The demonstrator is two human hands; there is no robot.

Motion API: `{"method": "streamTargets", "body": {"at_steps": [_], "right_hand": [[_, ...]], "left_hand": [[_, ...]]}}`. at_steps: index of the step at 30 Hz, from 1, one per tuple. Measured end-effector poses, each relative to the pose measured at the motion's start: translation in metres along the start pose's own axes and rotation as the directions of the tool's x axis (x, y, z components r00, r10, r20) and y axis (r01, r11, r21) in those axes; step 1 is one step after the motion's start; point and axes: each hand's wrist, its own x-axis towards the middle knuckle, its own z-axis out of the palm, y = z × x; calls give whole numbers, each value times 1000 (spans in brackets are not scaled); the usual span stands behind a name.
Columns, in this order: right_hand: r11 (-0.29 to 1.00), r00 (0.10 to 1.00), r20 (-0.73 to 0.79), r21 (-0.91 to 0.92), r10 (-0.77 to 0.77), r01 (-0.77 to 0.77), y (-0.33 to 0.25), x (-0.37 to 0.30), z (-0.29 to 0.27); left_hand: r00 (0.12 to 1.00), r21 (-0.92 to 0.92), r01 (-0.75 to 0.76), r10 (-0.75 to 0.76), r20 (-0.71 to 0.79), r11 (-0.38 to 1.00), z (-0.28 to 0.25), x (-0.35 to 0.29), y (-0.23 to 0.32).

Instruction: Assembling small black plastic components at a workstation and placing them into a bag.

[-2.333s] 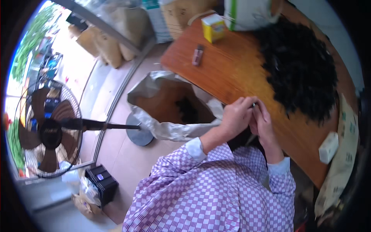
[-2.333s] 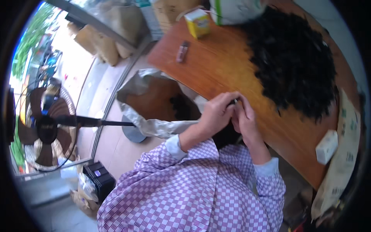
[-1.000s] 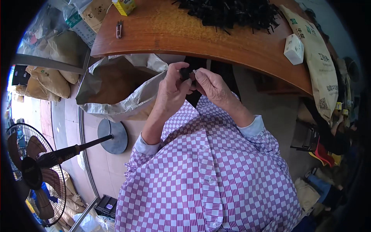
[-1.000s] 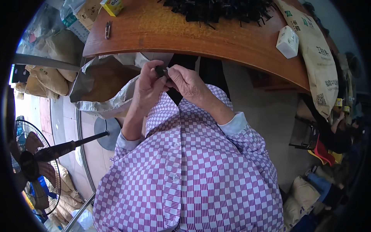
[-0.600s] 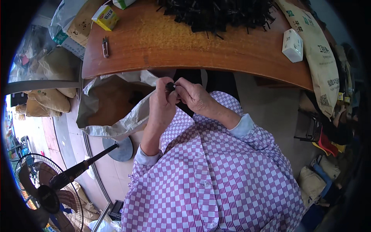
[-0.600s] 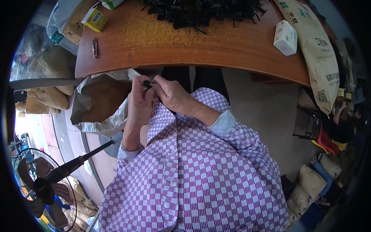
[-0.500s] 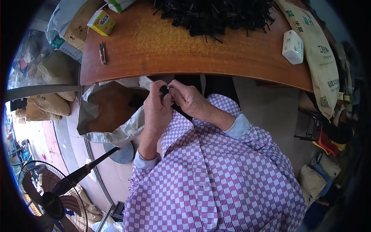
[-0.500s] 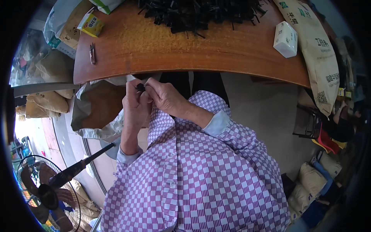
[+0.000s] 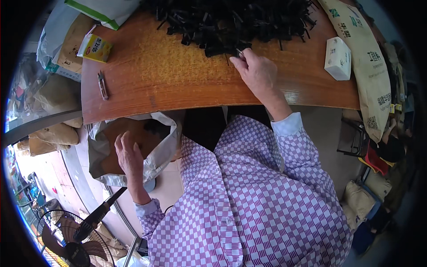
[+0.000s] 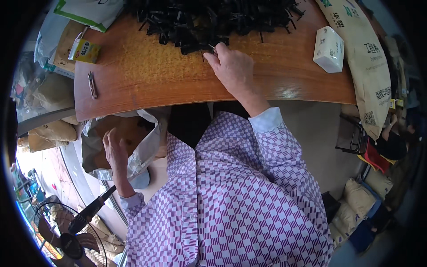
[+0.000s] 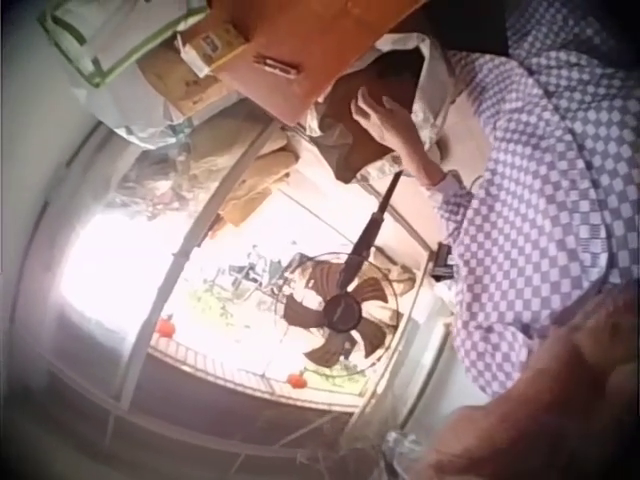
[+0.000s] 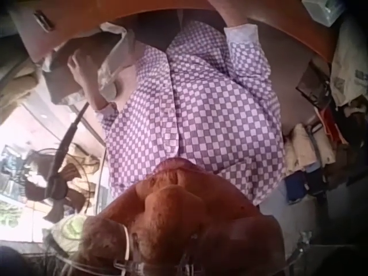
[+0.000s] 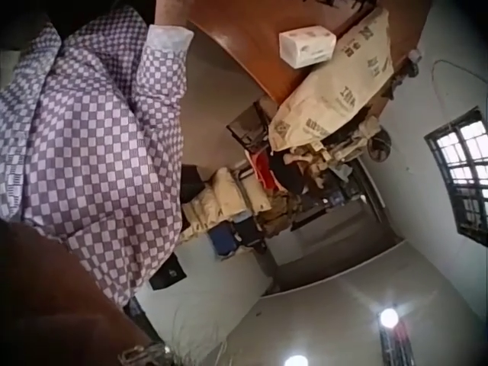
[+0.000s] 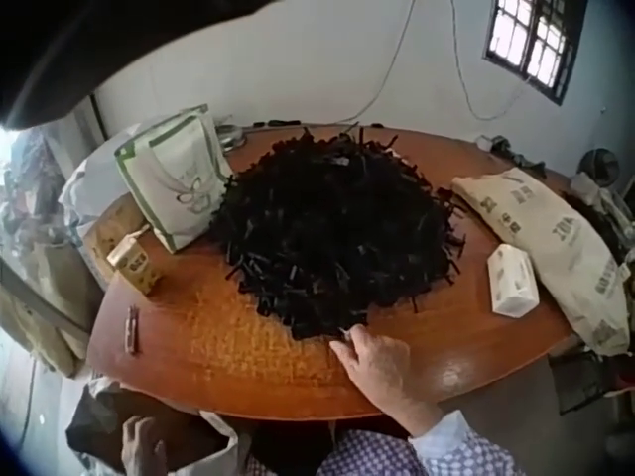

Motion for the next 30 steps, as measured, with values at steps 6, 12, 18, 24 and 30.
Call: {"method": "streamTargets", "body": {"at_steps": [6, 12, 18, 24, 30], "right_hand": [[872, 979, 93, 444, 183, -205, 1, -11, -24], [681, 976, 206, 706, 65, -194, -8, -30, -43], [699, 973, 216, 708, -79, -101, -10, -55, -37], [622, 964, 267, 752, 14, -217, -35, -55, -46], [565, 953, 282, 807, -107, -175, -56, -51, -33]], "left_hand": [[862, -824, 502, -71, 503, 261, -4, 66, 104], [763, -708, 643, 328, 557, -293, 22, 134, 190], [713, -562, 701, 416, 564, -440, 37, 126, 184], [825, -807, 564, 162, 542, -174, 23, 101, 183], [929, -922, 344, 79, 362, 177, 20, 90, 184]]}}
